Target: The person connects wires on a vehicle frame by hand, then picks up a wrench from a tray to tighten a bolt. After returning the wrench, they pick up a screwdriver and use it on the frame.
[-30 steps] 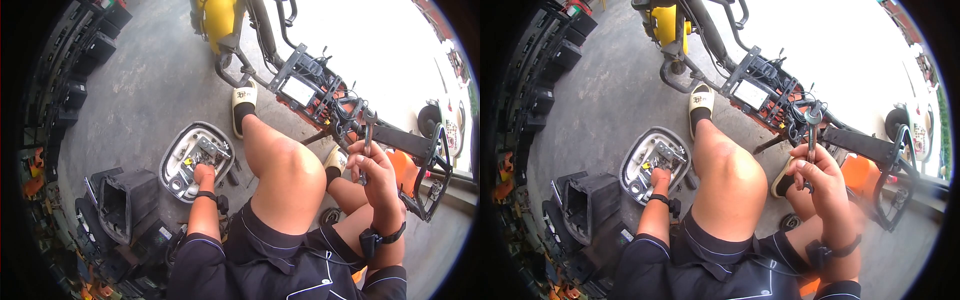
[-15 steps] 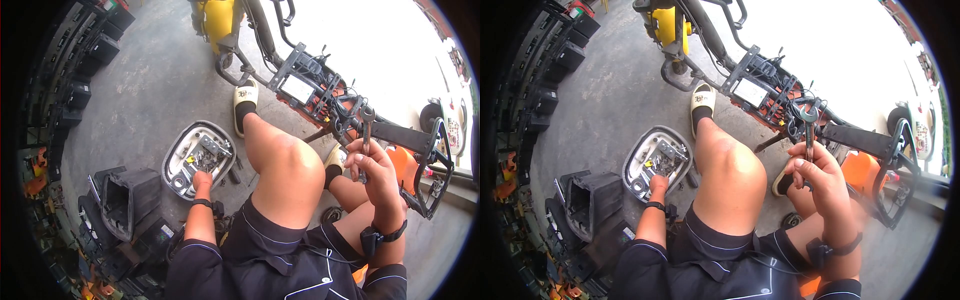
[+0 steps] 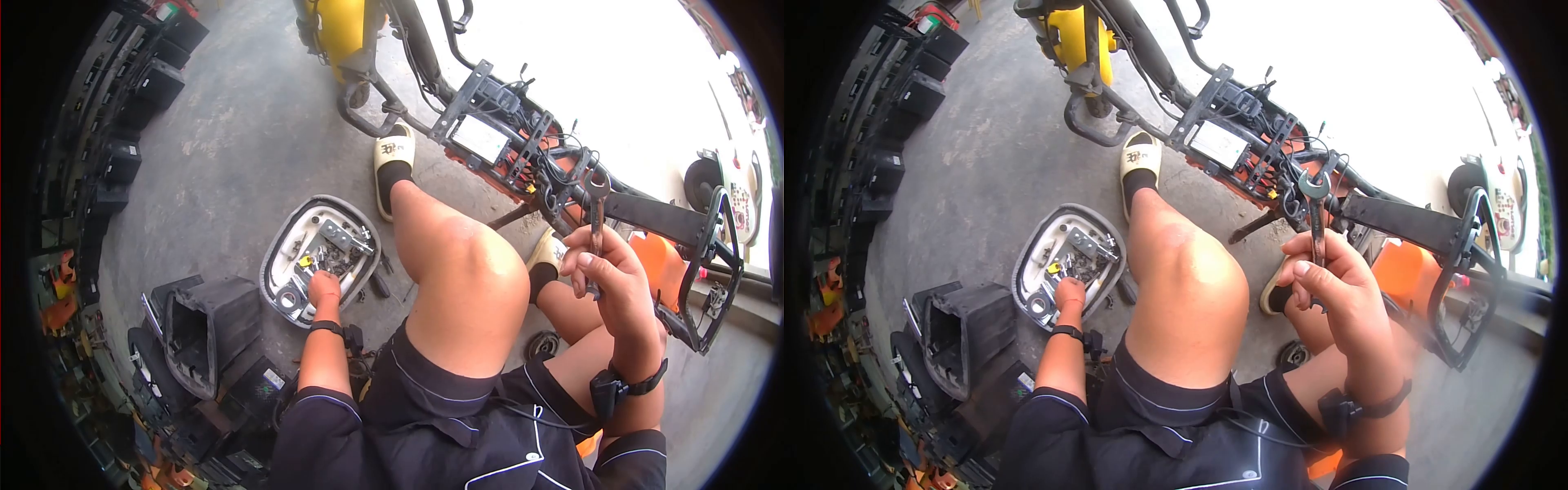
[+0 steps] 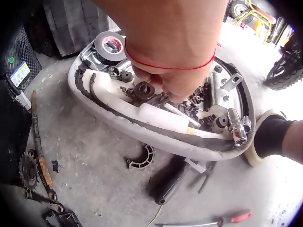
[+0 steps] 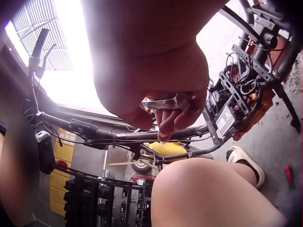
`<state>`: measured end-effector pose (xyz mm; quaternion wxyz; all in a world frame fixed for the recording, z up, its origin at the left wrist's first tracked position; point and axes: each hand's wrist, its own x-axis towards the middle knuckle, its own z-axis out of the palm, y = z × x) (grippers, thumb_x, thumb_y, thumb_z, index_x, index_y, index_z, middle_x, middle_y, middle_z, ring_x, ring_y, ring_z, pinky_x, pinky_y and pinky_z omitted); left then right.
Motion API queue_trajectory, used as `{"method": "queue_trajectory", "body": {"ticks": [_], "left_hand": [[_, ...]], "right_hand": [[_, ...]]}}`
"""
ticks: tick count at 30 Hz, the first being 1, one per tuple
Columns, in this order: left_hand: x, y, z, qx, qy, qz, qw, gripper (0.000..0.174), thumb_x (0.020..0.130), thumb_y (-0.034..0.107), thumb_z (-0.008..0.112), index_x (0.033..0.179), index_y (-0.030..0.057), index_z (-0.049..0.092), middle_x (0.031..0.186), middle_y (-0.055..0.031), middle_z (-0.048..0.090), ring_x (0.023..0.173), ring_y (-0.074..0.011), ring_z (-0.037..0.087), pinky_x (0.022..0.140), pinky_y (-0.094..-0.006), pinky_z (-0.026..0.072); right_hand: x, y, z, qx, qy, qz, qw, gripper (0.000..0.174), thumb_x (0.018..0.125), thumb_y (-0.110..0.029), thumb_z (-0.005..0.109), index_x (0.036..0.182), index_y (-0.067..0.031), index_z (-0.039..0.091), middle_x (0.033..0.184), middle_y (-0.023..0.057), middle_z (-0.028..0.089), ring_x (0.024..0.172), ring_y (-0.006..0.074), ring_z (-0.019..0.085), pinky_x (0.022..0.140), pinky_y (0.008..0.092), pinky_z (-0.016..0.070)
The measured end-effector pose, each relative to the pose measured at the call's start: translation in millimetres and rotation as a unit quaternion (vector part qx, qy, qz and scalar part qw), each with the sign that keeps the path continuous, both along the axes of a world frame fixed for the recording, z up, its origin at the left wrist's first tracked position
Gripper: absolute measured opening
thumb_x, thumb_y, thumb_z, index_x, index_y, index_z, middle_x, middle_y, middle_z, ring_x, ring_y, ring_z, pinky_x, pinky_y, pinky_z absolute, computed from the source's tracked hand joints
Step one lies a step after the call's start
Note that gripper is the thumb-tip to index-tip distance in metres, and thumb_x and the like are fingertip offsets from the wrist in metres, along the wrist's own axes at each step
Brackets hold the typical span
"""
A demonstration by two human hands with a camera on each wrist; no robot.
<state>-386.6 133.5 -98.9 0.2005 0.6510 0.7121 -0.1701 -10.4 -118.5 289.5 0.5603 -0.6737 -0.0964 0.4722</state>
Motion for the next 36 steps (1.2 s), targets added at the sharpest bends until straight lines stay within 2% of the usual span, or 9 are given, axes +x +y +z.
{"method": "queue_trajectory", "body": {"ticks": [2,15,21,23,29,36], "left_hand": [[-1,1,-1,0.016,-0.011,-0.004,1.0,0.021,0.082,0.028,0.067,0.095,0.017,0.079,0.101,-0.014,0.074,0.097,-0.0353,0.07,0.087,-0.0446,0.0559],[9,6,11,-0.013,0.027,-0.013,0.999,0.026,0.078,0.028,0.069,0.099,0.0164,0.078,0.105,-0.0139,0.074,0.099,-0.0344,0.071,0.087,-0.0449,0.0563],[8,7,24,0.007,0.003,-0.034,0.999,0.025,0.077,0.028,0.069,0.096,0.0136,0.077,0.102,-0.0158,0.074,0.098,-0.0348,0.071,0.085,-0.0452,0.0562],[9,9,35,0.03,-0.013,-0.07,0.997,0.023,0.079,0.025,0.068,0.093,0.0092,0.075,0.099,-0.0165,0.074,0.094,-0.0373,0.07,0.082,-0.0461,0.0563],[3,20,34,0.044,-0.007,-0.091,0.995,0.021,0.079,0.025,0.068,0.091,0.0076,0.073,0.097,-0.019,0.073,0.093,-0.0379,0.07,0.082,-0.0466,0.0552],[5,23,29,0.055,-0.036,-0.129,0.989,0.021,0.08,0.024,0.07,0.093,0.0086,0.072,0.098,-0.0171,0.073,0.093,-0.0374,0.069,0.082,-0.0466,0.0549]], "right_hand": [[0,0,0,0.002,0.0,0.001,1.0,0.023,0.095,-0.01,0.062,0.116,0.0015,0.06,0.087,0.0061,0.067,0.068,0.0072,0.053,0.066,0.022,0.0447],[2,-1,-3,-0.007,0.017,-0.011,1.0,0.022,0.096,-0.009,0.061,0.116,0.0009,0.06,0.088,0.0063,0.068,0.068,0.0072,0.054,0.066,0.0222,0.0452],[2,-2,-2,-0.003,0.012,-0.003,1.0,0.022,0.096,-0.009,0.061,0.116,0.0009,0.059,0.088,0.0061,0.068,0.068,0.0074,0.054,0.066,0.0223,0.0453],[2,-2,-2,-0.002,0.011,0.002,1.0,0.022,0.096,-0.01,0.061,0.116,0.0009,0.059,0.088,0.0061,0.068,0.068,0.0074,0.054,0.066,0.0223,0.0454],[1,-2,0,-0.004,0.01,0.005,1.0,0.022,0.097,-0.009,0.06,0.116,0.0011,0.059,0.088,0.0056,0.068,0.068,0.0073,0.055,0.066,0.0222,0.046],[2,-2,-1,-0.009,0.016,0.0,1.0,0.021,0.097,-0.008,0.061,0.116,0.0008,0.059,0.088,0.0051,0.068,0.069,0.0072,0.055,0.066,0.0222,0.0467]]}}
